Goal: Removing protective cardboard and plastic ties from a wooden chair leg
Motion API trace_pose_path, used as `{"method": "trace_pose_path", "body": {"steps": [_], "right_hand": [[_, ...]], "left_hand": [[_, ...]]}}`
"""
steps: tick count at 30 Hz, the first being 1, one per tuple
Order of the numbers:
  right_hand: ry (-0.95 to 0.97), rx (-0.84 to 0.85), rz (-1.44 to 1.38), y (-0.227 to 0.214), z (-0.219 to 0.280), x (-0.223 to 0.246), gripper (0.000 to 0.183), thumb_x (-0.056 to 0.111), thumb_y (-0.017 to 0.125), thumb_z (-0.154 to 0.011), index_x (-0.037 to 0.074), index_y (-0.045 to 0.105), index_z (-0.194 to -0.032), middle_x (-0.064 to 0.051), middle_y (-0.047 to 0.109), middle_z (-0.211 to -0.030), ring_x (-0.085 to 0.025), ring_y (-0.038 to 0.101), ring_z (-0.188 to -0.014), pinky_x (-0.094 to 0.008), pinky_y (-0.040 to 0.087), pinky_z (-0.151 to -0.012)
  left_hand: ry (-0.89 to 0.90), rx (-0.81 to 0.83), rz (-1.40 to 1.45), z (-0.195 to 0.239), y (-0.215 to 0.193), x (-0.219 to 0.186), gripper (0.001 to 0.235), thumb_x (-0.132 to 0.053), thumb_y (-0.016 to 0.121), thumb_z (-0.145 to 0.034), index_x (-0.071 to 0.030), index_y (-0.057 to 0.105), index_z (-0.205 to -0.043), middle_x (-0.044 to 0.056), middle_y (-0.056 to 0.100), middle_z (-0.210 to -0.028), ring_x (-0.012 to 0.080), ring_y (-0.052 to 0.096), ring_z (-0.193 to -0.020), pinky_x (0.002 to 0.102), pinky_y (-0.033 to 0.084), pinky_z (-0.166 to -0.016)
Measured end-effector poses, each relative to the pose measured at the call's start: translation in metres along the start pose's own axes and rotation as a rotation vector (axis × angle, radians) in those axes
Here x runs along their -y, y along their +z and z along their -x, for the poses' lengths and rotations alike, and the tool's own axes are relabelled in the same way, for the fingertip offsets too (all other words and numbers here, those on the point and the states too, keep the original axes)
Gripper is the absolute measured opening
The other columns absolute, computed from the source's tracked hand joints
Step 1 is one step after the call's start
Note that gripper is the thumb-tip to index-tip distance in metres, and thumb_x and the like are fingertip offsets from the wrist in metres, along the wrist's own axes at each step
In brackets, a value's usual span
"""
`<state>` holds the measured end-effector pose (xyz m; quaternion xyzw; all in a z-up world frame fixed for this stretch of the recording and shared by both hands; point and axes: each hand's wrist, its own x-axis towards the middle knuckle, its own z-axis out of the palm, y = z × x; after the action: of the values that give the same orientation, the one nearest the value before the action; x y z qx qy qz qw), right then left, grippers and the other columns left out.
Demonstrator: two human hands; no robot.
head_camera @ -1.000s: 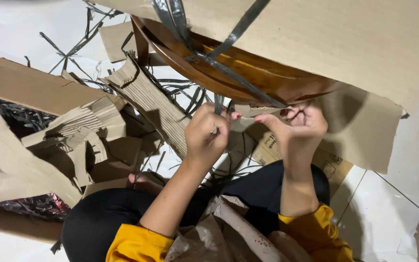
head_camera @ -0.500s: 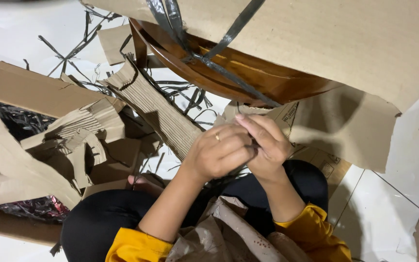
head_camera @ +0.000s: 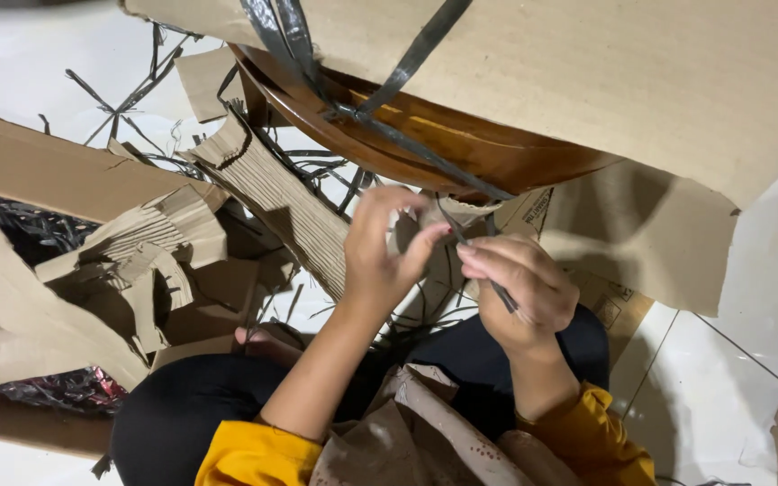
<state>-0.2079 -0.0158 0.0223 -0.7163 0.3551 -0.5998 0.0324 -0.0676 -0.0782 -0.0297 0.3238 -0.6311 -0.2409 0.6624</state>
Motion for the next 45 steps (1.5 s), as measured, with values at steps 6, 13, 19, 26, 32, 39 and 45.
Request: {"method": "trace_pose_path", "body": {"steps": [6,13,19,26,32,39,45], "right_hand": [[0.109,-0.123,-0.087,0.003,-0.008,0.018,0.030,0.008,0.063,-0.098,-0.018,0.072,-0.087,-0.027,0.071,-0.083,-0.025,0.072,-0.072,-0.033,0.061,-0.068],[-0.013,0.228,-0.092,0.001,-0.013,0.019,0.012,-0.012,0.066,-0.089,-0.009,0.074,-0.098,-0.020,0.074,-0.088,-0.028,0.073,-0.072,-0.035,0.060,-0.067],[0.004,0.233,-0.028,0.006,-0.019,0.034,0.009,-0.012,0.070,-0.088,-0.011,0.076,-0.095,-0.022,0.074,-0.090,-0.031,0.071,-0.069,-0.040,0.059,-0.061],[0.018,0.225,-0.027,-0.002,-0.017,0.041,0.011,-0.013,0.073,-0.084,-0.011,0.077,-0.094,-0.020,0.072,-0.082,-0.029,0.071,-0.064,-0.037,0.060,-0.057],[0.048,0.147,0.161,-0.004,-0.019,0.059,0.012,-0.004,0.077,-0.083,0.001,0.083,-0.091,-0.013,0.075,-0.083,-0.023,0.072,-0.065,-0.033,0.062,-0.060],[0.054,0.015,0.070,0.013,-0.016,0.072,0.009,-0.003,0.080,-0.081,-0.004,0.081,-0.090,-0.014,0.073,-0.075,-0.019,0.065,-0.052,-0.032,0.056,-0.046],[0.176,0.322,0.056,-0.001,-0.002,0.083,0.029,-0.008,0.078,-0.089,-0.003,0.068,-0.116,-0.021,0.072,-0.109,-0.021,0.079,-0.089,-0.028,0.068,-0.089]], "left_hand": [[-0.179,-0.034,0.045,-0.008,0.001,-0.015,0.041,-0.016,0.094,-0.071,0.002,0.069,-0.098,0.015,0.071,-0.087,0.0377,0.071,-0.079,0.045,0.059,-0.076],[-0.127,-0.049,0.066,-0.001,0.005,-0.006,0.033,-0.011,0.093,-0.073,0.001,0.072,-0.095,0.016,0.071,-0.086,0.0376,0.069,-0.079,0.046,0.057,-0.078],[-0.069,-0.122,0.119,-0.001,0.004,-0.010,0.025,-0.010,0.091,-0.076,-0.003,0.075,-0.093,0.011,0.072,-0.086,0.0332,0.072,-0.080,0.042,0.058,-0.077],[0.096,-0.004,0.161,-0.004,-0.002,-0.018,0.003,-0.011,0.079,-0.089,-0.010,0.081,-0.087,0.008,0.076,-0.090,0.0296,0.072,-0.079,0.039,0.058,-0.076],[0.166,0.091,0.131,-0.002,0.000,-0.021,0.003,-0.009,0.077,-0.091,-0.009,0.080,-0.090,0.006,0.080,-0.090,0.0278,0.076,-0.077,0.036,0.061,-0.073],[0.318,0.081,0.037,-0.001,0.007,-0.017,0.005,-0.001,0.075,-0.091,-0.001,0.080,-0.091,0.015,0.078,-0.086,0.0314,0.074,-0.070,0.038,0.063,-0.067],[0.342,0.360,0.096,-0.021,-0.012,-0.035,0.018,-0.001,0.067,-0.102,0.003,0.068,-0.119,0.018,0.073,-0.108,0.0301,0.074,-0.093,0.038,0.066,-0.086]]}}
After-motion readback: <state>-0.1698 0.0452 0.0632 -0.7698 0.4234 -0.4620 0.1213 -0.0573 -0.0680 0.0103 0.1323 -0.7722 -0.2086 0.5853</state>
